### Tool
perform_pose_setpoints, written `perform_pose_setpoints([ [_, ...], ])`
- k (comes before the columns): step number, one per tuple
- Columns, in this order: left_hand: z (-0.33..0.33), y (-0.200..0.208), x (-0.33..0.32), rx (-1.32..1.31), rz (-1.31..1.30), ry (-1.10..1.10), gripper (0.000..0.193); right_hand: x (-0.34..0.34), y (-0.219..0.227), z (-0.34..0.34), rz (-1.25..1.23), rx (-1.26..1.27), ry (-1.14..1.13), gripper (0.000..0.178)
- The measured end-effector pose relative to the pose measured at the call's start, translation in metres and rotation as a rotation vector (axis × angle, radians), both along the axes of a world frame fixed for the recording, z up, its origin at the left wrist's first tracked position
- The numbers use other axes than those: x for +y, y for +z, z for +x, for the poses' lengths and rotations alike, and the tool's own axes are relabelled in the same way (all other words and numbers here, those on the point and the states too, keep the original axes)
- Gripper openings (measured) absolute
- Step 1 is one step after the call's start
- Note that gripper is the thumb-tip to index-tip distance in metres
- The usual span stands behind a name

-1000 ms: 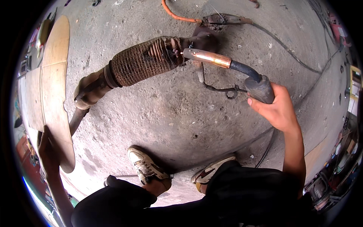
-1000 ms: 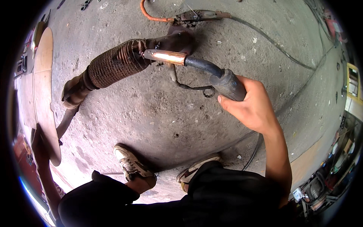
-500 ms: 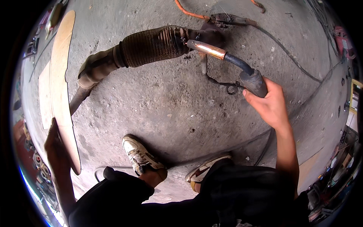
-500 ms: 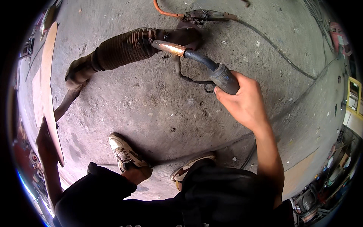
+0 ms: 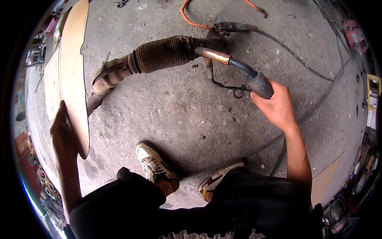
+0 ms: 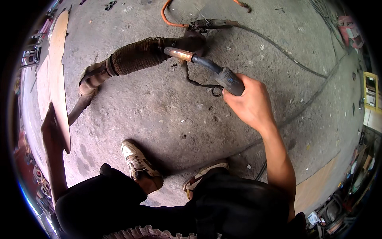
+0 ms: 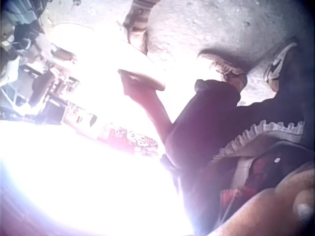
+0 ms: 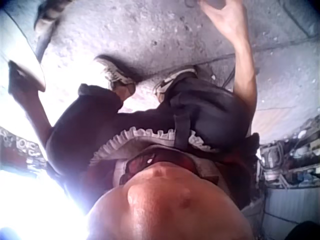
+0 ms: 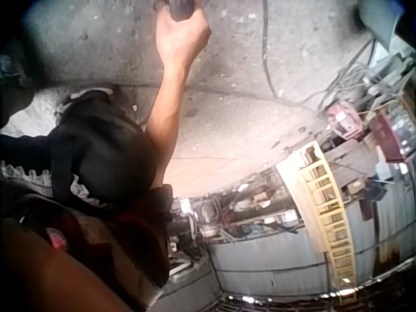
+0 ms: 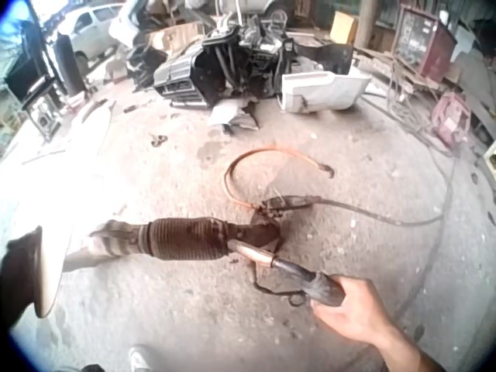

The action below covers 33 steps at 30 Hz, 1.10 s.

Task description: The person welds a metal exhaust pipe on the floor using a welding torch, holding a piece of cardboard near the welding arc.

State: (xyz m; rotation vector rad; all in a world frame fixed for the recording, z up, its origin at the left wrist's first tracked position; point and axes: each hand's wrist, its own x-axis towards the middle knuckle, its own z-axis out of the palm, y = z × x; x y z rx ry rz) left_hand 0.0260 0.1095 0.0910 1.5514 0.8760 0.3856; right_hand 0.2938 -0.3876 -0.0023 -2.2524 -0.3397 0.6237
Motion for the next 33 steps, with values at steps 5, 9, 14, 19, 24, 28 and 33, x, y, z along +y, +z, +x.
perform_pose_setpoints([
  [5, -0.012, -0.038, 0.040, 0.115, 0.020, 0.074, 0.048, 0.000, 0.000, -0.001, 0.023, 0.009, -0.019, 0.027],
  [9, 0.000, -0.059, 0.023, 0.074, -0.049, 0.105, 0.045, 0.002, 0.001, -0.001, 0.015, 0.032, -0.038, 0.025],
  [14, 0.026, -0.051, 0.005, 0.063, -0.196, 0.157, 0.044, 0.001, -0.002, 0.000, 0.047, 0.023, -0.031, 0.024],
  [19, 0.029, -0.047, -0.006, 0.081, -0.038, 0.041, 0.046, 0.002, 0.001, 0.001, 0.017, 0.059, -0.027, 0.024],
  [24, 0.033, -0.044, -0.005, 0.098, -0.179, 0.069, 0.047, 0.004, -0.001, 0.001, 0.025, 0.070, -0.019, 0.025],
  [28, 0.031, -0.046, 0.000, 0.080, -0.263, 0.072, 0.044, 0.007, -0.001, 0.001, -0.004, 0.075, -0.020, 0.026],
  [33, 0.046, -0.035, -0.022, 0.086, -0.217, 0.010, 0.038, 0.006, -0.003, 0.002, -0.030, 0.055, -0.012, 0.026],
])
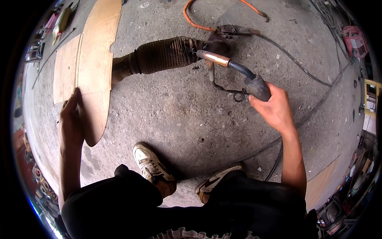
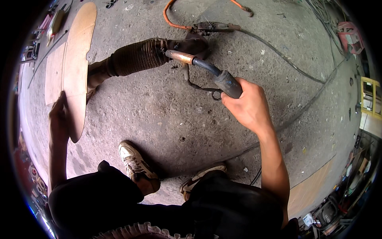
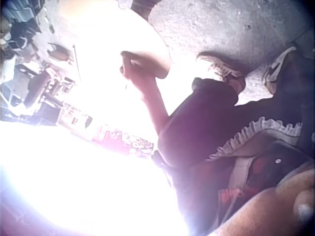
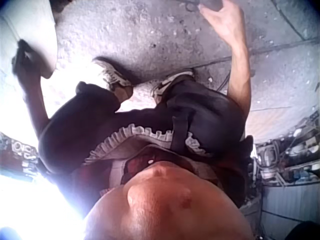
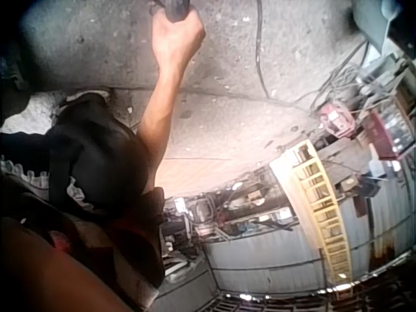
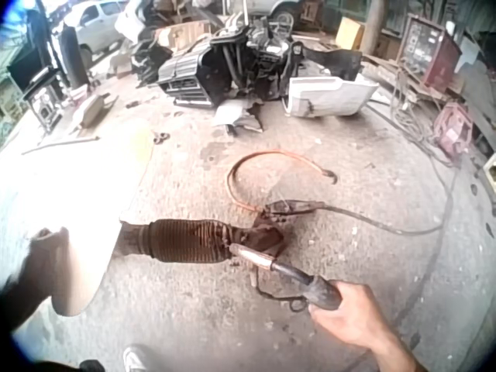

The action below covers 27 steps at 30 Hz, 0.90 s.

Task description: The person welds a metal exhaust pipe on the floor using a welding torch, holding a piece of cardboard near the welding arc.

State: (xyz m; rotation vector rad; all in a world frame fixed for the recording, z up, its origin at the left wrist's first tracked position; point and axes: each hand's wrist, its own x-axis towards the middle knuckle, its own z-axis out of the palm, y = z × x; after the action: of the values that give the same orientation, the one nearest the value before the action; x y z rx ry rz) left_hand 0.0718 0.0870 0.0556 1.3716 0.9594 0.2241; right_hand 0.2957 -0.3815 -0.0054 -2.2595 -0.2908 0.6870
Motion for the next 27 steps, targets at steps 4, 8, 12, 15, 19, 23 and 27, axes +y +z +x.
perform_pose_setpoints([
  [4, 0.022, 0.019, -0.040, 0.096, 0.188, -0.174, 0.036, 0.000, 0.002, 0.000, -0.005, 0.004, -0.002, 0.026],
  [8, 0.040, 0.023, -0.078, 0.094, 0.229, -0.383, 0.051, 0.000, 0.002, 0.001, -0.030, -0.021, 0.023, 0.027],
  [12, 0.043, 0.021, -0.089, 0.134, 0.226, -0.446, 0.057, 0.002, 0.005, 0.000, -0.070, -0.017, 0.024, 0.029],
  [15, 0.045, 0.021, -0.091, 0.142, 0.210, -0.444, 0.057, 0.005, 0.007, -0.001, -0.083, -0.011, 0.017, 0.029],
  [19, 0.045, 0.020, -0.091, 0.143, 0.196, -0.432, 0.052, 0.003, 0.008, -0.001, -0.057, -0.023, 0.014, 0.029],
  [23, 0.042, 0.014, -0.080, 0.081, 0.109, -0.336, 0.042, -0.002, 0.008, -0.002, 0.000, -0.069, 0.029, 0.028],
  [27, 0.032, 0.012, -0.052, 0.041, 0.066, -0.141, 0.030, -0.002, 0.010, -0.002, -0.017, -0.036, 0.000, 0.028],
])
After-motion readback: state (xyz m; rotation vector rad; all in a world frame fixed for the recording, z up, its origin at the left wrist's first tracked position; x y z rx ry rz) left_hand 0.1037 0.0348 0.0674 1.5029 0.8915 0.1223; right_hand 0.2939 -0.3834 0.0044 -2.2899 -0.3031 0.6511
